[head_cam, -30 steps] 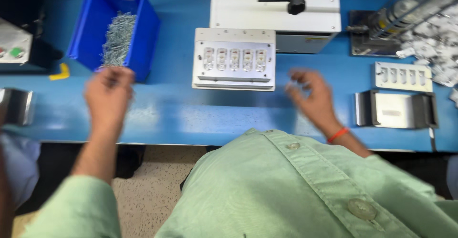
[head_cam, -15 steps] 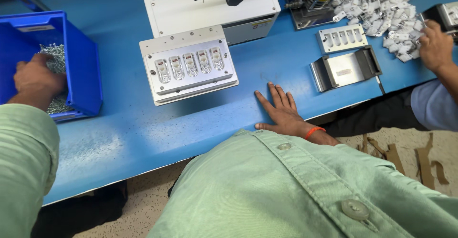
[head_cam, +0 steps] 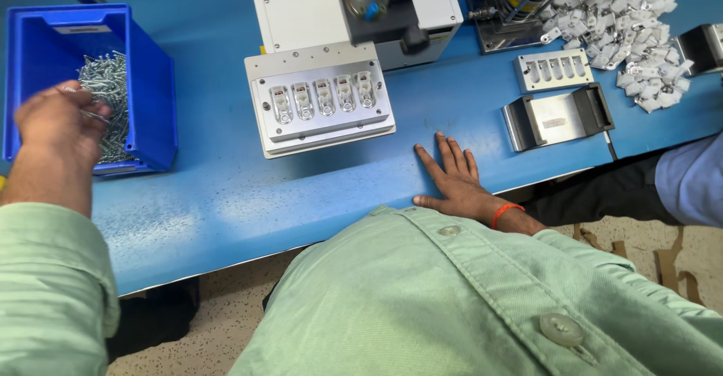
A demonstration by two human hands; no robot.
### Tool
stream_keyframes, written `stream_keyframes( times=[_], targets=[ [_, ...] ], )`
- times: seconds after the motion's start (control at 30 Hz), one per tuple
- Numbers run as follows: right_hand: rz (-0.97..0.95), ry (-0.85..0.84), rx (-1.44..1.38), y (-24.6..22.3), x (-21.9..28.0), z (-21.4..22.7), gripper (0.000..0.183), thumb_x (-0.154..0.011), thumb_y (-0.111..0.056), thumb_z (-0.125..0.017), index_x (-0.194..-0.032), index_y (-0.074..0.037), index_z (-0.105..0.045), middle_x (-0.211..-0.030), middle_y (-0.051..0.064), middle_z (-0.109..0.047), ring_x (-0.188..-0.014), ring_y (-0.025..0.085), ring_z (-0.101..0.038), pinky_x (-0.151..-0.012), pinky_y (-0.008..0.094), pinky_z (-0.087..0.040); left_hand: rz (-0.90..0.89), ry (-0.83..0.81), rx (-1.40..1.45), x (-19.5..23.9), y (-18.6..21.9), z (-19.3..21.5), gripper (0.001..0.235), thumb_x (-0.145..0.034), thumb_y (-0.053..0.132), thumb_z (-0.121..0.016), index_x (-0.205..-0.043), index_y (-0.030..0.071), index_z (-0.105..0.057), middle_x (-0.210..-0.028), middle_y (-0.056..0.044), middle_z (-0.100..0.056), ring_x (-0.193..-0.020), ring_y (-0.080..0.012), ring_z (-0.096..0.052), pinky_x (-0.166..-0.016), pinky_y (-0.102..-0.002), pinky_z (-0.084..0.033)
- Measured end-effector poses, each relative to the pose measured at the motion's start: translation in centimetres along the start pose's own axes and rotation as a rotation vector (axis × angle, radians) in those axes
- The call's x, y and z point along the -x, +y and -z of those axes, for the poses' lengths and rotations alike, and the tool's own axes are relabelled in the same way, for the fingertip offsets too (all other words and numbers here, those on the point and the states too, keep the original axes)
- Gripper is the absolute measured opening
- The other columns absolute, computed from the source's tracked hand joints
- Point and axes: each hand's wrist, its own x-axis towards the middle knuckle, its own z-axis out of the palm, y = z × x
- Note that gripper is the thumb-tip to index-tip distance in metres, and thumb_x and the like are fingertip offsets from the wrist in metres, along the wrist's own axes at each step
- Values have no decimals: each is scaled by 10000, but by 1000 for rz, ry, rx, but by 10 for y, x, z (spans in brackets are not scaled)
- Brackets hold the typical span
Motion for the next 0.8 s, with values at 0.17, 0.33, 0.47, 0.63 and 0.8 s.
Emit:
stream_keyframes(
  times=[0.17,0.33,0.47,0.63,0.8],
  targets=[
    [13,5,33,9,-7,-8,1086,-806,-834,-466,-1636,-320,10,-1662,274,169,-1514,460,236,-1184,669,64,426,107,778,29,10,-5,236,-1025,3,-486,-1244,-2,-574,-1239,-171,-605,-1056,-274,-634,-829,-401,-637],
    [-13,4,56,13,-10,-15,1089,-789,-840,-480,-1628,-346,9,-1664,249,164,-1524,443,211,-1194,668,44,473,128,1022,57,32,-14,282,-1021,-44,-442,-1263,-139,-549,-1265,-246,-653,-1094,-401,-705,-921,-501,-632],
    [-9,24,70,17,-12,-18,1087,-788,-834,-499,-1624,-357,5,-1667,244,162,-1523,441,200,-1193,667,38,436,64,919,76,45,-21,254,-1029,-76,-460,-1258,-154,-536,-1249,-285,-662,-1113,-391,-747,-942,-466,-637],
    [-9,33,73,19,-15,-22,1091,-785,-831,-515,-1623,-362,2,-1671,240,155,-1528,432,198,-1189,669,35,419,52,904,94,64,-28,263,-1026,-107,-471,-1261,-208,-531,-1221,-319,-669,-1036,-371,-784,-857,-389,-667],
    [-12,42,58,21,-15,-24,1100,-770,-829,-543,-1618,-381,-4,-1676,217,155,-1531,421,198,-1196,657,47,392,132,903,111,77,-39,242,-997,-117,-556,-1224,-197,-582,-1158,-272,-723,-953,-340,-812,-786,-335,-675]
  ],
)
